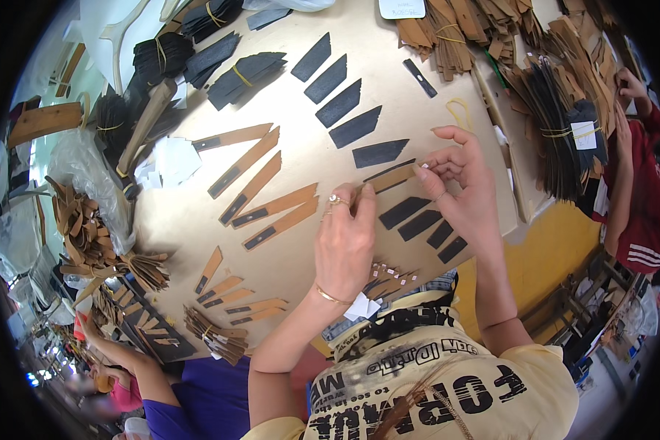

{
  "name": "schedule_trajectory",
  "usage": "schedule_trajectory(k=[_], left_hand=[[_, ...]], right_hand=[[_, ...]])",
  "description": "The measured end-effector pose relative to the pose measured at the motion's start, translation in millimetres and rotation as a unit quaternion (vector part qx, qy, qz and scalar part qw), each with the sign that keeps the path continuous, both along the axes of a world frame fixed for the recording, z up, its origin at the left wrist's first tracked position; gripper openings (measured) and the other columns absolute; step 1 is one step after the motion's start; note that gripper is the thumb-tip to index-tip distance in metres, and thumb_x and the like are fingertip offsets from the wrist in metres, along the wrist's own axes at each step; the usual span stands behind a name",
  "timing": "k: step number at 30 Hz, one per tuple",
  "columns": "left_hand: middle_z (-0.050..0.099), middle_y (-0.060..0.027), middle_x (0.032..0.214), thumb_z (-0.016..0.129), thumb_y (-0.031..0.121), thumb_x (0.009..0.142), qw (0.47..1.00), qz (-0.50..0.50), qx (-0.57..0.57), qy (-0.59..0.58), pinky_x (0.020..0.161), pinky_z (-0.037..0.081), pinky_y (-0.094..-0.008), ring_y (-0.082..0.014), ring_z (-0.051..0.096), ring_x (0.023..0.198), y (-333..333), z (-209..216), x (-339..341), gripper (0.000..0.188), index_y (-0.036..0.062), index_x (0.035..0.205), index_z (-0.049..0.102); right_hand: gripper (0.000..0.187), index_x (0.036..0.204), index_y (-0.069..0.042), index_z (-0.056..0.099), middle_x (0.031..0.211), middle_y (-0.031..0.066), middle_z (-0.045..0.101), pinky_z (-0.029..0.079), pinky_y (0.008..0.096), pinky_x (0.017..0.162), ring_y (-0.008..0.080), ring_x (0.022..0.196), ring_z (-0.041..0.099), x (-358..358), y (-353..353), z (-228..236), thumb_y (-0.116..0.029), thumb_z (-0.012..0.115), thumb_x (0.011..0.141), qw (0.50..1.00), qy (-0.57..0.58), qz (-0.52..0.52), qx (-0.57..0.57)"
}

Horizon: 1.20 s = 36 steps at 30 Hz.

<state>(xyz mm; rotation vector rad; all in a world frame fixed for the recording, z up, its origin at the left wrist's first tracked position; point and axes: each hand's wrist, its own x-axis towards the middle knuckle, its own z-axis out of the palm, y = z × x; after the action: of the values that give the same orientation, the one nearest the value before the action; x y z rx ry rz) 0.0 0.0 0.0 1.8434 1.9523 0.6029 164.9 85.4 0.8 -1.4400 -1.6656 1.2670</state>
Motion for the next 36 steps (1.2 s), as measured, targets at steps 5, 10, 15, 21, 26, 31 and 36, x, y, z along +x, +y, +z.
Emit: schedule_trajectory(k=[5, 10, 15, 21, 26, 31, 36], left_hand=[[0.055, -0.0172, 0.114, 0.059, -0.005, 0.081, 1.000, -0.016, -0.017, 0.018, 0.079, 0.056, -0.0366, -0.0309, 0.064, 0.095, 2, 3, 0, 0.037, -0.0039, 0.119, 0.061], [0.055, -0.0172, 0.114, 0.059, -0.004, 0.082, 0.999, -0.018, -0.017, 0.024, 0.078, 0.056, -0.0366, -0.0305, 0.064, 0.095, 1, 4, 0, 0.037, -0.0038, 0.119, 0.061], [0.055, -0.0174, 0.115, 0.059, -0.003, 0.082, 0.999, -0.017, -0.022, 0.024, 0.078, 0.055, -0.0369, -0.0307, 0.064, 0.094, 0, 4, -1, 0.037, -0.0035, 0.119, 0.061], [0.061, -0.0130, 0.101, 0.065, -0.002, 0.084, 0.999, 0.020, 0.008, 0.025, 0.066, 0.053, -0.0369, -0.0275, 0.064, 0.080, 3, 2, -2, 0.029, 0.0039, 0.112, 0.069], [0.064, -0.0103, 0.087, 0.068, 0.000, 0.085, 0.988, 0.076, 0.008, -0.131, 0.059, 0.049, -0.0294, -0.0201, 0.061, 0.066, 9, 1, -14, 0.027, 0.0036, 0.112, 0.070], [0.069, -0.0122, 0.083, 0.070, 0.005, 0.087, 0.956, 0.162, -0.023, -0.245, 0.060, 0.050, -0.0296, -0.0175, 0.063, 0.064, 12, 9, -16, 0.032, 0.0026, 0.118, 0.067], [0.071, -0.0129, 0.084, 0.070, 0.010, 0.088, 0.933, 0.177, -0.021, -0.313, 0.060, 0.052, -0.0304, -0.0191, 0.066, 0.063, 10, 20, -15, 0.033, 0.0023, 0.120, 0.066]], right_hand=[[0.043, 0.124, -0.003, 0.047, 0.090, 0.0028, 0.065, 0.047, 0.0197, 0.068, 0.0073, 0.081, 0.062, 1, 1, 0, 0.002, 0.069, 0.088, 0.999, -0.013, 0.003, -0.044], [0.041, 0.122, -0.003, 0.046, 0.087, 0.0022, 0.064, 0.046, 0.0189, 0.066, 0.0066, 0.079, 0.061, 0, -1, -1, 0.003, 0.068, 0.088, 0.999, -0.015, -0.002, -0.037], [0.033, 0.115, -0.005, 0.052, 0.079, 0.0047, 0.063, 0.046, 0.0239, 0.055, 0.0107, 0.064, 0.058, -5, -2, -9, 0.001, 0.067, 0.087, 1.000, 0.007, -0.016, 0.020], [0.030, 0.110, -0.009, 0.065, 0.115, 0.0055, 0.058, 0.048, 0.0350, 0.080, 0.0244, 0.102, 0.057, -11, -25, -4, -0.002, 0.066, 0.081, 0.870, -0.343, 0.096, 0.342], [0.044, 0.122, -0.006, 0.064, 0.119, 0.0097, 0.055, 0.048, 0.0387, 0.088, 0.0301, 0.106, 0.055, -19, -42, 0, -0.003, 0.063, 0.078, 0.856, -0.347, 0.149, 0.352], [0.058, 0.135, -0.004, 0.054, 0.108, 0.0126, 0.060, 0.051, 0.0398, 0.085, 0.0309, 0.102, 0.058, -37, -44, 6, -0.002, 0.067, 0.079, 0.937, -0.180, 0.171, 0.247], [0.048, 0.128, -0.004, 0.060, 0.102, 0.0125, 0.066, 0.054, 0.0381, 0.080, 0.0295, 0.092, 0.064, -43, -43, 8, -0.003, 0.072, 0.081, 0.953, -0.174, 0.121, 0.215]])
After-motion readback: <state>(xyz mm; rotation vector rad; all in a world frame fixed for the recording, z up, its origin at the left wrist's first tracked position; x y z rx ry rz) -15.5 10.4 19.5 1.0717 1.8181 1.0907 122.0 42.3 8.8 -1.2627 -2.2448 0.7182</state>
